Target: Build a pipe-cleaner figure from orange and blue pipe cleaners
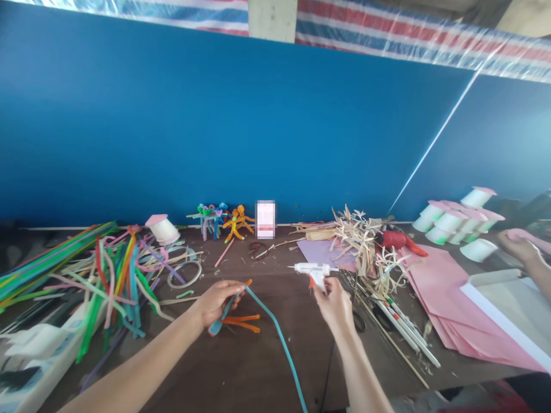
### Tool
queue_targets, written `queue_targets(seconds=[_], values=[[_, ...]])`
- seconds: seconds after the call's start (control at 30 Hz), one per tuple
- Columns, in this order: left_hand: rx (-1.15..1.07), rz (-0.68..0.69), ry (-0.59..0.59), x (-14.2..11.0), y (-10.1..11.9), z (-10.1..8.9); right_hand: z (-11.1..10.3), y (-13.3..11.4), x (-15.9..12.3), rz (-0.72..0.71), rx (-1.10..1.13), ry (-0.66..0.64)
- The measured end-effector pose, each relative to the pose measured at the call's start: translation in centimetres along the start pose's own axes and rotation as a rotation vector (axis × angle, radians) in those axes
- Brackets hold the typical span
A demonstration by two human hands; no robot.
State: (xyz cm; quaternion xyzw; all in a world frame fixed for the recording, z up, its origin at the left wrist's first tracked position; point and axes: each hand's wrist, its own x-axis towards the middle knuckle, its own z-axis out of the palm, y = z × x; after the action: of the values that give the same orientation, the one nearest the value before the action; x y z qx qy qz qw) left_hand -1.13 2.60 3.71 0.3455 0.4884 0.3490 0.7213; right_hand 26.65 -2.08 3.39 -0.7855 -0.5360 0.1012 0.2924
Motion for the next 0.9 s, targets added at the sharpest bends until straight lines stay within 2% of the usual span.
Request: queue_targets(seconds=[0.17, 0.23, 0.3, 0.37, 0.47, 0.63, 0.77, 0.9], values=[[0.054, 0.036, 0.009, 0.0, 0.0, 0.0, -1.3, 2.2, 2.0, 0.111, -0.239, -0.062], [0.085, 0.048, 0.011, 0.0, 0.0, 0.0, -1.5, 1.9, 1.9, 0.089, -0.319, -0.011], [0.114, 0.060, 0.013, 0.1, -0.1, 0.0, -1.2, 0.9, 1.4, -0.031, -0.343, 0.120], [0.146, 0.080, 0.004, 0.1, 0.0, 0.0, -0.3, -0.8, 0.5, -0.235, -0.253, 0.200], [0.170, 0.087, -0.003, 0.1, 0.3, 0.3, 1.6, -4.0, -1.1, -0.590, -0.009, 0.003], [0.154, 0.061, -0.011, -0.3, 1.1, 0.6, 4.0, -8.2, -2.4, -0.937, 0.065, -0.175], [0.132, 0.040, -0.027, -0.3, 1.3, 0.4, 4.6, -9.2, -2.1, -1.119, 0.032, -0.161], [0.124, 0.042, -0.032, -0.2, 1.4, 0.2, 4.6, -9.6, -2.0, -1.145, -0.013, -0.120]])
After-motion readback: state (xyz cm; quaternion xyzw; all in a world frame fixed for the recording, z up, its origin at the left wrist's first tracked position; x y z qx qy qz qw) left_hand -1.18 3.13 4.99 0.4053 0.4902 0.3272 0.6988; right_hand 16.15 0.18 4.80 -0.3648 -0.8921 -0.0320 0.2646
